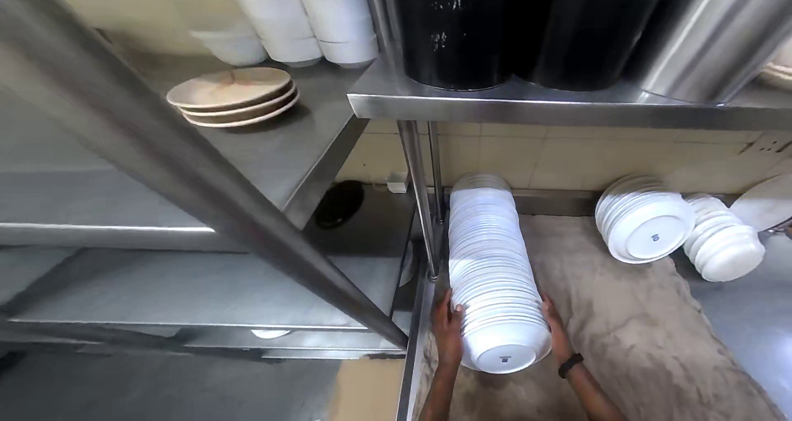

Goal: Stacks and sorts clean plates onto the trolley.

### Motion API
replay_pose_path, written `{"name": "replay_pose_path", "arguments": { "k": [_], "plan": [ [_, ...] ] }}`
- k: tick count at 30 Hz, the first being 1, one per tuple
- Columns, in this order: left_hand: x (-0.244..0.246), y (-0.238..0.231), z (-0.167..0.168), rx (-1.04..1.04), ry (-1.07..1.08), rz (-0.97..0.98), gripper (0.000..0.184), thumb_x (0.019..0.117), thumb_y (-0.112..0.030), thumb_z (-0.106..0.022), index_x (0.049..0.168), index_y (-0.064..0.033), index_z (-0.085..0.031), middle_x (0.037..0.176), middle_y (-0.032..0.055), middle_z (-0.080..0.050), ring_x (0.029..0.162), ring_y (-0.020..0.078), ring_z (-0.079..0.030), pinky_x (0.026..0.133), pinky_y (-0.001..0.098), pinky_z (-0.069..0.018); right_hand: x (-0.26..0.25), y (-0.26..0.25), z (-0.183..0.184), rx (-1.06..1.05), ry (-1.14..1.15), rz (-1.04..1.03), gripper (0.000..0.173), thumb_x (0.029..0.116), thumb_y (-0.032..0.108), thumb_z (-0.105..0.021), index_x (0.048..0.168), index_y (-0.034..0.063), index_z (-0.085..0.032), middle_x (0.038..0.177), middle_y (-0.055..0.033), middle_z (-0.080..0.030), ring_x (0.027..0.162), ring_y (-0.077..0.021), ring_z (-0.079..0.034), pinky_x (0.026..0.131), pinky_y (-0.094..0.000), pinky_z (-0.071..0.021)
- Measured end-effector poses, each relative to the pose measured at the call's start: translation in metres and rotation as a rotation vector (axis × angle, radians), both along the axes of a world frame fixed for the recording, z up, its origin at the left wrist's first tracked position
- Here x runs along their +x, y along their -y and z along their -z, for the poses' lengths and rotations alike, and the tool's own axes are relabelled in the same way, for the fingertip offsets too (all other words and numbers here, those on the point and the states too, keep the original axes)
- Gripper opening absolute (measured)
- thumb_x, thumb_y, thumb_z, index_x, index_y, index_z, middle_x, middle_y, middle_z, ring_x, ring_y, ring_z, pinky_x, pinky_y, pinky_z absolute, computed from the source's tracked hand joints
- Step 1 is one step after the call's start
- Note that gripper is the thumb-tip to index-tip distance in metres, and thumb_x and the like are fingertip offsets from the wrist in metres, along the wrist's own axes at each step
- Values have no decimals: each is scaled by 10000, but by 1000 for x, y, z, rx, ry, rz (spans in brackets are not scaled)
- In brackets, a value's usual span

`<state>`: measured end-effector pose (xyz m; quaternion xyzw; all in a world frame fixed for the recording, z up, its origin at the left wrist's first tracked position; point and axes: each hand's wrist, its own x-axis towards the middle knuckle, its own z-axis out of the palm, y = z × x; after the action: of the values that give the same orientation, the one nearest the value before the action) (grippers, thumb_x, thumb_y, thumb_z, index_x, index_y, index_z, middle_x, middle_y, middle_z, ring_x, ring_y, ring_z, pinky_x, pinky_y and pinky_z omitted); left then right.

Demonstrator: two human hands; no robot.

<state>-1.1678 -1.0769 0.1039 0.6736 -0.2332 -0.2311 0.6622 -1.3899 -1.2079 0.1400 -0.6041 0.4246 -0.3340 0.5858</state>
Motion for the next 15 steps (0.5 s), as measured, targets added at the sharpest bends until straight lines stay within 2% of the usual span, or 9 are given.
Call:
{"name": "replay_pose_path", "arguments": {
  "k": [4,6,10,15],
  "plan": [
    [-1,-3,-2,32,25,-14,649,954,-449,-546,1473,-59,-545,1508,198,-499,1417,294,-457,1190,478,-377,2,2,3,4,-28,29,735,994,544,-457,1555,71,-411,1566,-115,-461,1419,-161,-458,1167,-362,-407],
    [-3,-6,-4,36,60,-18,634,955,-450,-551,1455,-59,-564,1495,192,-512,1411,292,-464,1189,470,-384,2,-3,2,8,-37,78,684,1008,497,-446,1526,50,-448,1539,-127,-490,1400,-173,-478,1157,-368,-412],
    [-7,-9,-6,40,292,-56,654,950,-537,-524,1371,-48,-631,1455,190,-545,1387,304,-483,1180,480,-384,0,-14,7,9,-30,154,639,1034,460,-416,1489,15,-480,1500,-146,-520,1369,-162,-502,1150,-342,-420],
    [-23,-11,-5,48,279,-193,467,966,-392,-549,1211,-19,-685,1311,212,-590,1278,326,-524,1123,467,-413,0,-31,13,71,-6,283,637,1017,443,-432,1463,-9,-490,1483,-166,-522,1359,-171,-501,1147,-333,-408]
  ]
}}
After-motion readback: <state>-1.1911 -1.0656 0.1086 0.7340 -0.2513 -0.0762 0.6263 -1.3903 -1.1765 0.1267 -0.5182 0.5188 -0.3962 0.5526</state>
